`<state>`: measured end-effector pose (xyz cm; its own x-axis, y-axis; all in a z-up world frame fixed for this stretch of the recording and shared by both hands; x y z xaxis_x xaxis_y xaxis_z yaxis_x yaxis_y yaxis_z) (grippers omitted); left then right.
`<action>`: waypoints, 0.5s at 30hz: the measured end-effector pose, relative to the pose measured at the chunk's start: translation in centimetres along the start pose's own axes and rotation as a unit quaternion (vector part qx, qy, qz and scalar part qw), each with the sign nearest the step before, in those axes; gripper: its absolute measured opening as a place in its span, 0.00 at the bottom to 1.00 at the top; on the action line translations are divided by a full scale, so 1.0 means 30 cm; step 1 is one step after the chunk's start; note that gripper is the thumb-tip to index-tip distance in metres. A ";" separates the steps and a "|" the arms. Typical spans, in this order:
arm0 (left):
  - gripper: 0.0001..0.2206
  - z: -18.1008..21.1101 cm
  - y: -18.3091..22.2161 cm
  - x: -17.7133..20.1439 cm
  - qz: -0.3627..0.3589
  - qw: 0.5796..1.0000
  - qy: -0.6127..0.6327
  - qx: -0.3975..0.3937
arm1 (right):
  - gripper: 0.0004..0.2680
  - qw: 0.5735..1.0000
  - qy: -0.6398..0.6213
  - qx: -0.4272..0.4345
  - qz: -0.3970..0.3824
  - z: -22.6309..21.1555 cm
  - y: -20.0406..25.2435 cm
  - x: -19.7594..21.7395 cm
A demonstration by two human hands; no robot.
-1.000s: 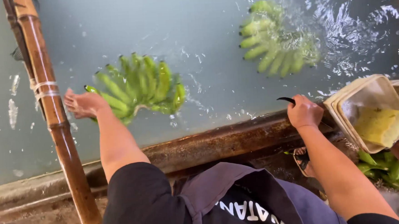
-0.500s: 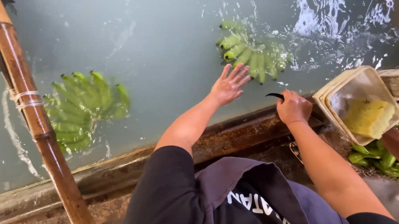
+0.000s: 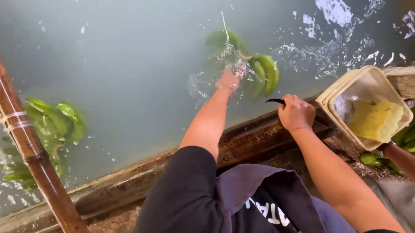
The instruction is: Cleaning and cutting clusters of green bananas in a water tank.
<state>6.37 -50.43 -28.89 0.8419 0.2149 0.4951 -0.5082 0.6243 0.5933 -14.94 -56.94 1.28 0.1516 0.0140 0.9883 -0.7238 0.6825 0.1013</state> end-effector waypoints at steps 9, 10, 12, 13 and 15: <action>0.28 -0.110 -0.148 -0.070 0.100 0.896 0.398 0.170 | 0.05 1.000 0.004 0.011 0.011 0.005 0.006 -0.009; 0.31 -0.077 -0.101 -0.005 0.109 0.903 0.399 0.115 | 0.05 1.000 0.004 0.011 0.012 0.006 0.008 -0.013; 0.35 -0.165 -0.056 -0.019 0.027 0.883 0.445 0.147 | 0.05 1.000 0.005 0.010 0.009 0.000 0.012 -0.010; 0.41 -0.197 -0.029 -0.056 -0.057 0.854 0.485 0.180 | 0.05 1.000 0.007 0.007 0.006 0.000 0.010 -0.009; 0.44 -0.230 0.002 -0.043 -0.093 0.804 0.579 0.099 | 0.05 1.000 0.016 0.003 -0.004 0.014 0.003 -0.016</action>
<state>6.51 -45.50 -33.86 0.4535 0.7581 -0.4687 -0.2758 0.6195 0.7350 -15.36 -57.19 0.85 0.1792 0.0317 0.9833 -0.7265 0.6783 0.1105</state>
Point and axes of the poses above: each hand's wrist, its own y-axis away from the middle knuckle, its own x-axis out of the back of the hand, z = x × y, the point moved 10 cm from there along -y, towards the middle knuckle, and after that the axes turned 8 degrees about y, right-handed, at the moved point
